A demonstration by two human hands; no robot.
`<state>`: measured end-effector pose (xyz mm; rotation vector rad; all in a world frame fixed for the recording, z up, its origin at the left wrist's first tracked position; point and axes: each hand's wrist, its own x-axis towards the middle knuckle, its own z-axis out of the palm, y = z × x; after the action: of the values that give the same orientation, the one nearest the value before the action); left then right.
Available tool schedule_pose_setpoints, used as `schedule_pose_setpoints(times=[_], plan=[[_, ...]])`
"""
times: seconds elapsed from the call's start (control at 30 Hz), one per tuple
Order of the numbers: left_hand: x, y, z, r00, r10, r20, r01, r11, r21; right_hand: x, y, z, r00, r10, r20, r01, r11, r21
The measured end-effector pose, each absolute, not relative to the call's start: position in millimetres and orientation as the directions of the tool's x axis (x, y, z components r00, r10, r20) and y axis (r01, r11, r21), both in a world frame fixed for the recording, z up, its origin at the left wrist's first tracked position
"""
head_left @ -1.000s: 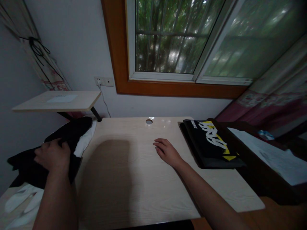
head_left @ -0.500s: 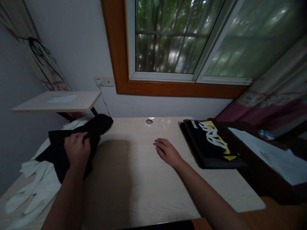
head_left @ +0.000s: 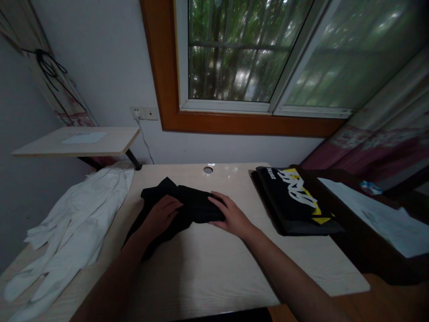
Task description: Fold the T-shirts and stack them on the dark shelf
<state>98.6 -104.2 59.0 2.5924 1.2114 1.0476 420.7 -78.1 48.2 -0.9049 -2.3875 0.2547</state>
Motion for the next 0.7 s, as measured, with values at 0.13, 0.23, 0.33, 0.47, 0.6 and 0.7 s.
schedule_pose_setpoints(times=[0.13,0.23,0.33,0.47,0.6,0.7], plan=[[119,-108,62,0.529,0.657,0.537,0.568,-0.744,0.352,416,-80,46,-0.690,0.613,0.384,0.489,0.787,-0.377],[117,-107,65,0.532,0.673,0.515,0.592,-0.730,0.342,419,-75,39,-0.599,0.690,0.407,0.480,0.716,-0.508],[106,-104,63,0.477,0.735,0.481,0.664,-0.660,0.350,427,-68,31,-0.364,0.824,0.434,0.441,0.563,-0.699],[90,-96,53,0.346,0.820,0.455,0.750,-0.533,0.391,437,-59,27,-0.031,0.926,0.376,0.268,0.370,-0.890],[83,-88,41,0.318,0.830,0.458,0.778,-0.504,0.375,445,-53,30,0.194,0.919,0.345,0.119,0.327,-0.938],[85,-86,38,0.396,0.793,0.463,0.761,-0.566,0.318,448,-51,33,0.271,0.889,0.369,0.102,0.354,-0.930]])
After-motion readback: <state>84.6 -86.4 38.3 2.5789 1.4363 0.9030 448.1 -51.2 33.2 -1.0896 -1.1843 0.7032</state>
